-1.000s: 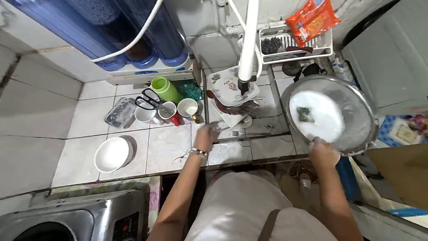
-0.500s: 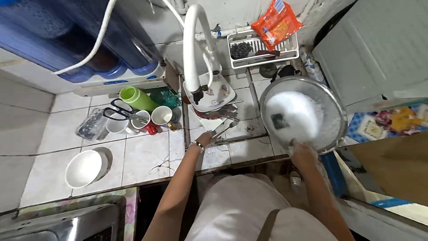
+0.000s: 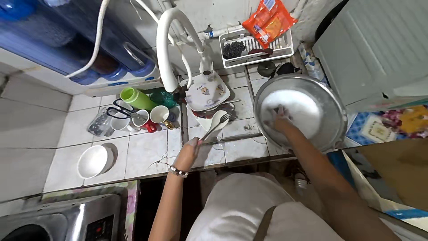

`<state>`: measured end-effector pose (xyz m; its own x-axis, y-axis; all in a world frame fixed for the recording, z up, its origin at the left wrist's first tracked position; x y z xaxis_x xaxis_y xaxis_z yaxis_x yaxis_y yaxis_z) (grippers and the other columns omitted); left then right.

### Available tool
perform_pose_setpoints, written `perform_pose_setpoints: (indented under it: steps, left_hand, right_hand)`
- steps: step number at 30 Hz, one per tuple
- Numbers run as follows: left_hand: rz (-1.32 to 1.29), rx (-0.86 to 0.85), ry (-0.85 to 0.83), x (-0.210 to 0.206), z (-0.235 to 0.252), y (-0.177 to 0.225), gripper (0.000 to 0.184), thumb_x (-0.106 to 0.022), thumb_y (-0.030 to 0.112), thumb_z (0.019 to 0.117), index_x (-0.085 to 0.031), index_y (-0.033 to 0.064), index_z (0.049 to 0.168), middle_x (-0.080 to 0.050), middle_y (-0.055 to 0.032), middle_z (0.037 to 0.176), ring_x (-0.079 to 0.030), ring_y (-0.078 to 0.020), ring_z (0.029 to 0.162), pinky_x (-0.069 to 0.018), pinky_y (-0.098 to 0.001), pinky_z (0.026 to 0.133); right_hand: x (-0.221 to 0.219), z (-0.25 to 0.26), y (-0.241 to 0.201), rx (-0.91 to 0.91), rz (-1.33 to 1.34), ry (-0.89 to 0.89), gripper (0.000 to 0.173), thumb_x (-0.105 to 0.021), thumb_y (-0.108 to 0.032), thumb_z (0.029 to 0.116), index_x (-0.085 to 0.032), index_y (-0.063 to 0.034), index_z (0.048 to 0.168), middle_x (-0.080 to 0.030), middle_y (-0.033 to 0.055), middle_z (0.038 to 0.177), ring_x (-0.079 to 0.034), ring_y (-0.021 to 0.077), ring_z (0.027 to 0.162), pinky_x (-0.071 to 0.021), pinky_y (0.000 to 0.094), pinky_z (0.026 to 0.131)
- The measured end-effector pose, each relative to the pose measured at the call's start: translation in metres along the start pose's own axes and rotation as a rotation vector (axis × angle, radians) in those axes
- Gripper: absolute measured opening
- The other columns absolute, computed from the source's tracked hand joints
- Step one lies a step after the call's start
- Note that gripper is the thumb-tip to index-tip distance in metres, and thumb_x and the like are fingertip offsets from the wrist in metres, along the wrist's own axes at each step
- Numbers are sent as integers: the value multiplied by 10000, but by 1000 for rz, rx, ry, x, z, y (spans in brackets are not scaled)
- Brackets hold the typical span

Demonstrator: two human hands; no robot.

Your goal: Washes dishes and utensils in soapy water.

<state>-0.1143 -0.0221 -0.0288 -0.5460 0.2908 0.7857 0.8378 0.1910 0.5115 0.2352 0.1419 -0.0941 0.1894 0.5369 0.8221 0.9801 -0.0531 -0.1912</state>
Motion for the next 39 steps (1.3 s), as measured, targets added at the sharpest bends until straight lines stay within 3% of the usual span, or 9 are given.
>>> perform_pose_setpoints:
  steps: [5, 8, 12, 16, 21, 24, 29, 35, 39]
  left_hand:
    - [-204, -142, 227, -7, -13, 16, 382, -394, 185, 1078, -621, -120, 1103, -619, -172, 842, -593, -241, 736, -511, -410, 738]
    - [-350, -176, 176, -16, 1, 45, 384, -389, 213, 1080, -596, -103, 1150, -566, -65, 805, -518, -99, 681, -478, -286, 680]
    - [-298, -255, -8, -34, 46, 112, 397, -380, 208, 1102, -573, -105, 1251, -613, -139, 869, -591, -201, 774, -521, -371, 783]
    - [-90, -258, -238, -60, 94, 189, 441, -358, 237, 1127, -541, -99, 1345, -650, -297, 1167, -645, -391, 1111, -478, -513, 1028]
    - [421, -60, -482, -93, 140, 258, 440, -506, 251, 1077, -572, -103, 1329, -564, -312, 1388, -529, -456, 1326, -402, -630, 1086]
    - [639, -98, -487, -129, 173, 281, 384, -617, 199, 1009, -627, -79, 1273, -595, -282, 1360, -555, -449, 1292, -442, -647, 1027]
    - [510, -532, -544, -194, 204, 296, 450, -598, 91, 1004, -515, -82, 1411, -470, -277, 1505, -427, -435, 1424, -366, -584, 1148]
    - [349, -338, -658, -185, 211, 271, 419, -560, 53, 1021, -502, -136, 1391, -519, -345, 1422, -490, -466, 1361, -363, -572, 1147]
    - [264, -320, -573, -171, 217, 240, 410, -563, 210, 1055, -595, -128, 1284, -588, -324, 1341, -545, -433, 1309, -388, -533, 1139]
  right_hand:
    - [7, -5, 0, 54, -118, -356, 660, -638, -175, 1005, -349, 133, 1513, -314, 401, 1555, -325, 542, 1455, -300, 673, 1147]
    - [10, -15, 31, 194, 483, -347, 655, -626, -194, 1026, -320, 78, 1537, -488, 325, 1460, -509, 400, 1344, -402, 535, 1124]
    - [25, -44, 45, 190, 1447, -121, 375, -499, -26, 1001, -457, -52, 1373, -651, 67, 1001, -660, 119, 829, -579, 298, 732]
    - [39, -53, 71, 310, 1755, -3, 349, -458, -6, 939, -457, -51, 1286, -668, 40, 956, -684, 122, 813, -595, 296, 746]
    - [35, -36, 102, -30, 1261, 159, 339, -608, -90, 1023, -507, 50, 1314, -591, 115, 931, -576, 128, 699, -527, 281, 654]
    - [34, -29, 120, -133, 741, 189, 560, -769, -290, 928, -585, 3, 1368, -654, 231, 1274, -639, 334, 1165, -491, 521, 1034]
    - [43, -43, 110, -239, 427, 37, 572, -638, -312, 1013, -524, 83, 1410, -540, 284, 1447, -507, 400, 1381, -394, 552, 1143]
    - [37, -52, 99, -147, 332, -160, 713, -624, -205, 1015, -266, 56, 1574, -484, 291, 1500, -493, 413, 1394, -388, 565, 1148]
    - [23, -58, 90, 33, 255, -338, 559, -585, -265, 1045, -464, 81, 1467, -501, 316, 1472, -459, 442, 1409, -339, 601, 1163]
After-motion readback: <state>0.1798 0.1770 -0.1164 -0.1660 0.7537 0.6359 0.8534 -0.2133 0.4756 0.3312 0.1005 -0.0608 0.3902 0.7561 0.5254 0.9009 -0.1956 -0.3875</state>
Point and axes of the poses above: each hand's wrist, its own z-axis towards the middle knuckle, its own x-axis out of the back of the hand, y = z × x, the point moved 1 cm from there along z, towards the middle knuckle
